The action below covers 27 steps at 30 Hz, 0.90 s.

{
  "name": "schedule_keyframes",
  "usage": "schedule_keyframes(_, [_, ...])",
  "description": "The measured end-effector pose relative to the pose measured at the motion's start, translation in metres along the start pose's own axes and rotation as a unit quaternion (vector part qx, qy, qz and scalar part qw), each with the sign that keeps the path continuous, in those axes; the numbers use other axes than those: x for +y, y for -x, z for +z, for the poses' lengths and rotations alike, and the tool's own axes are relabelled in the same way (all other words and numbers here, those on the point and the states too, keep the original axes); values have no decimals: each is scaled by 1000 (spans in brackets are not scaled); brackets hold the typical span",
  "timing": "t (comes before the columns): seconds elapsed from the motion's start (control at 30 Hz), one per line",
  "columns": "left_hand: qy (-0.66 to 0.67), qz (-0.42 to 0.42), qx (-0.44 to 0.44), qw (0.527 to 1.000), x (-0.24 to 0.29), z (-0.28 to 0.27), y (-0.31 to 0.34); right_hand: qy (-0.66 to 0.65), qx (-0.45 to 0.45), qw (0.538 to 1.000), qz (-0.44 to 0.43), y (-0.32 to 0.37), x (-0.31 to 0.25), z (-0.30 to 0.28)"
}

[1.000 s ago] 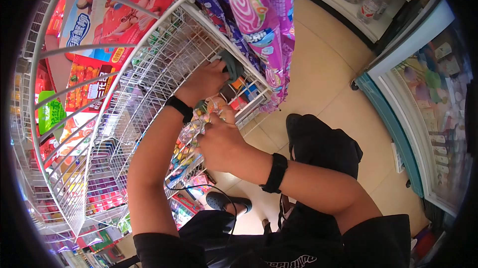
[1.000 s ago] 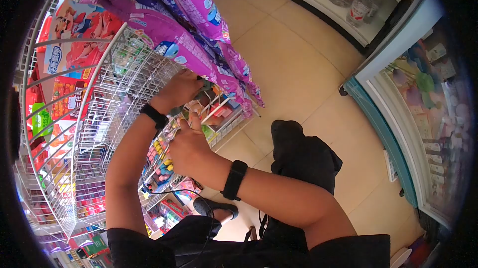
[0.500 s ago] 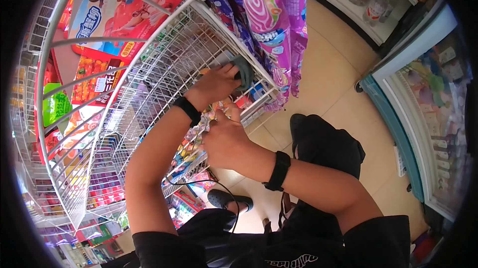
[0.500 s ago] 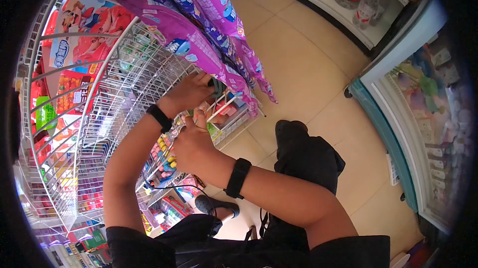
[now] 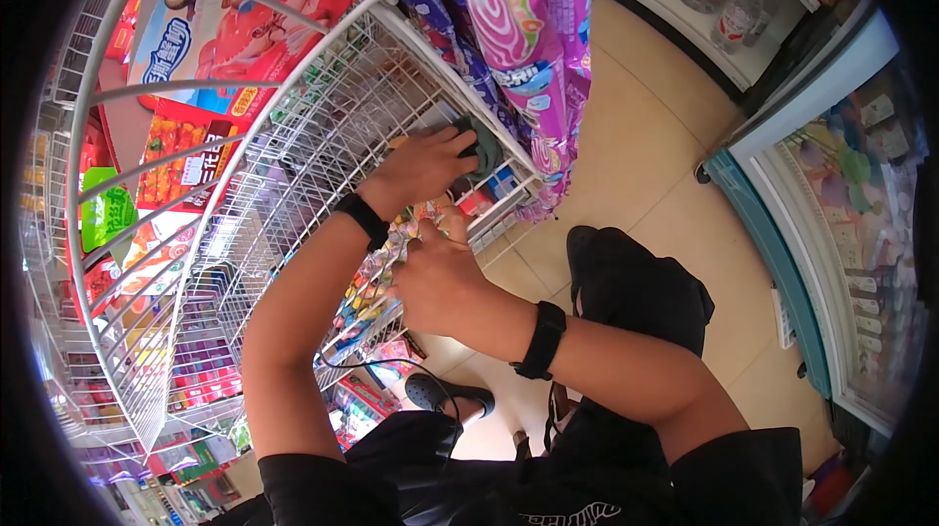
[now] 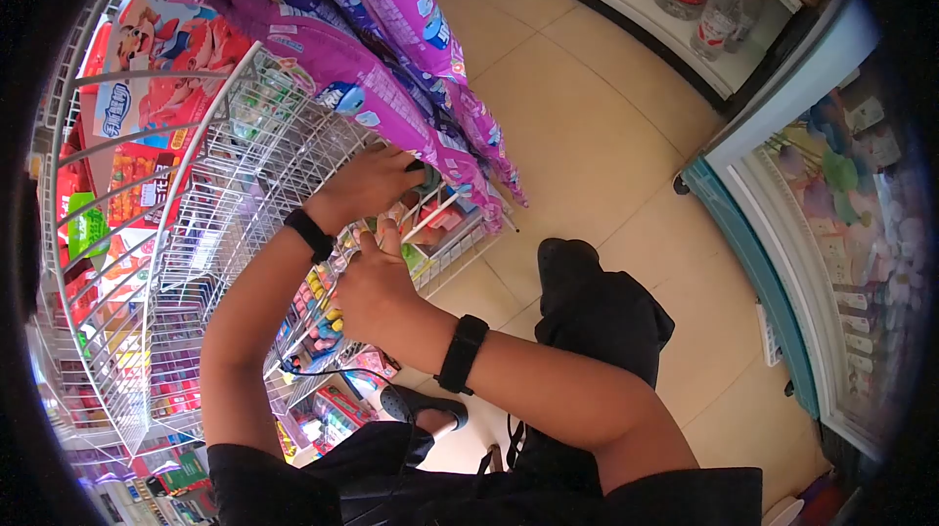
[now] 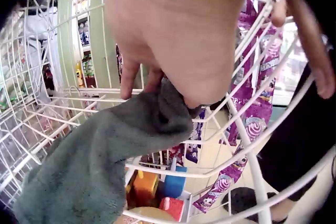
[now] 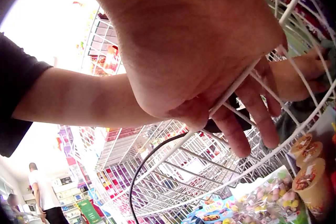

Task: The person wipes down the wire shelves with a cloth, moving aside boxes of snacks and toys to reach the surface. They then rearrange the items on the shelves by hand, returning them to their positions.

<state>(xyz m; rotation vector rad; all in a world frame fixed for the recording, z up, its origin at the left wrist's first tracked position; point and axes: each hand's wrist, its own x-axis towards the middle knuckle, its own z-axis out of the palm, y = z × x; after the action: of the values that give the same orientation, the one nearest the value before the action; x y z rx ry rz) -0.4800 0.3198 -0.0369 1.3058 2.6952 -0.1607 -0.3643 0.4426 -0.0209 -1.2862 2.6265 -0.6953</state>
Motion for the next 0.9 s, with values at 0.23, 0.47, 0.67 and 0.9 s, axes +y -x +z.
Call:
schedule_keyframes(0.23, [-127,48,17,991,-4,2,-3,-1,-59,998,24,-1,-5,-16])
schedule_keyframes(0.47, [-110,-47,64,991,-18,-14,24,-35,-27,999,23,-1,-2,-10])
schedule_keyframes(0.67, [-83,45,34,995,-4,1,-1,-19,-15,999,24,1,-4,-10])
schedule_keyframes(0.9, [-161,1,-16,987,-5,7,-12,-20,-27,999,23,0,-2,-7])
